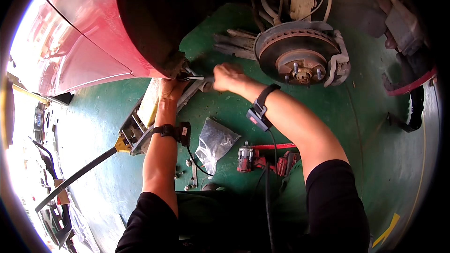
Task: The person removes and replaces screws from the wheel well area of a car using a socket wrench and by hand, handling a plastic fender liner component.
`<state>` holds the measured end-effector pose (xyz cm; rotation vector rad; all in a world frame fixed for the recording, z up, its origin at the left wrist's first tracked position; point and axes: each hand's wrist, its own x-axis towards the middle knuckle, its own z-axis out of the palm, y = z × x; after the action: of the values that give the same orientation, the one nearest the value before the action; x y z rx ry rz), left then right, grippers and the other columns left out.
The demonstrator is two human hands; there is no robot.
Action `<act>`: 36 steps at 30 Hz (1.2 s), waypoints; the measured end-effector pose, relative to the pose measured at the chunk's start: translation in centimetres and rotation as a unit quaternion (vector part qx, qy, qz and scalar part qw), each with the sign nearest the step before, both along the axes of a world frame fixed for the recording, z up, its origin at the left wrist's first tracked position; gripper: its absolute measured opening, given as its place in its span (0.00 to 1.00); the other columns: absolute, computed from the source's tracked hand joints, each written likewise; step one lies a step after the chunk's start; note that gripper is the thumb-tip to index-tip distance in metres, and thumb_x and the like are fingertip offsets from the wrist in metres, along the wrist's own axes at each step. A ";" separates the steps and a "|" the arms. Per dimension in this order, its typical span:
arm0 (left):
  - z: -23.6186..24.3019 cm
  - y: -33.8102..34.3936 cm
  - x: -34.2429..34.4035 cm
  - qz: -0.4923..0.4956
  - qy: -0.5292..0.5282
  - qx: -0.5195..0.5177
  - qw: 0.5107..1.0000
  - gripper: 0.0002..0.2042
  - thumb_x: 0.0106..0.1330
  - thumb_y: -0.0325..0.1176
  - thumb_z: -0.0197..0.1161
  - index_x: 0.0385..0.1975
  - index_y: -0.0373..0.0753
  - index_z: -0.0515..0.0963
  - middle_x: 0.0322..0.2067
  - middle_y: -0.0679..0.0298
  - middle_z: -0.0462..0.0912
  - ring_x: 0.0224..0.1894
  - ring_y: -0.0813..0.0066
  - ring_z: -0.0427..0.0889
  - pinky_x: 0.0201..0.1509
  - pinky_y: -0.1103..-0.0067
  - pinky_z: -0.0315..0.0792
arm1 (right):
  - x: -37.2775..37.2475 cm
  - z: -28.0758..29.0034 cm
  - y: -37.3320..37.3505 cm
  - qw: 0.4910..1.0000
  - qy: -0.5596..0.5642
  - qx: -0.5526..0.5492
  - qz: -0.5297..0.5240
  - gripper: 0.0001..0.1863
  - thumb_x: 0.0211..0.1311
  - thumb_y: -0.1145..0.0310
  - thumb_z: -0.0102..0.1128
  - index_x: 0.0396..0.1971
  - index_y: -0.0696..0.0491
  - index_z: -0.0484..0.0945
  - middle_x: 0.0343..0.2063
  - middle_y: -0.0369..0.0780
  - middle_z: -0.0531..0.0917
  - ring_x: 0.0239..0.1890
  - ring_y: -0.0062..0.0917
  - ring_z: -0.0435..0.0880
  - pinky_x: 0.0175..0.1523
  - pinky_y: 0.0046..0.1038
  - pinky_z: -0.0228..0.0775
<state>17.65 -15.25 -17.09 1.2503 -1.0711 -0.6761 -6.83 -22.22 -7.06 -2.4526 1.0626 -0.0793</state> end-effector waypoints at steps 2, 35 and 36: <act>0.1 -1.0 -1.2 -0.007 0.036 -0.050 0.998 0.33 0.53 0.25 0.68 0.63 0.42 0.68 0.53 0.60 0.75 0.53 0.73 0.74 0.55 0.75 0.71 | -0.4 -0.5 -1.8 0.998 0.023 -0.053 -0.007 0.14 0.54 0.68 0.60 0.39 0.59 0.84 0.44 0.51 0.85 0.49 0.43 0.84 0.53 0.37 0.78; 2.5 -1.1 -1.3 0.168 -0.597 -0.071 0.781 0.28 0.46 0.27 0.67 0.53 0.40 0.75 0.47 0.56 0.77 0.45 0.56 0.79 0.50 0.67 0.74 | 0.5 -0.9 -0.7 0.988 -0.001 0.147 0.042 0.18 0.52 0.60 0.62 0.36 0.60 0.84 0.36 0.52 0.86 0.42 0.40 0.87 0.47 0.37 0.79; 3.3 -0.1 -1.4 0.123 -0.484 -0.024 0.866 0.22 0.56 0.32 0.66 0.53 0.42 0.75 0.48 0.61 0.79 0.48 0.64 0.79 0.51 0.68 0.75 | 1.0 0.8 1.8 0.987 0.010 0.140 0.084 0.20 0.51 0.57 0.61 0.33 0.62 0.84 0.34 0.52 0.85 0.40 0.40 0.87 0.46 0.37 0.79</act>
<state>16.29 -15.32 -13.80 1.6890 -1.6691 0.2506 -5.85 -20.45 -6.28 -2.2786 0.8094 0.1391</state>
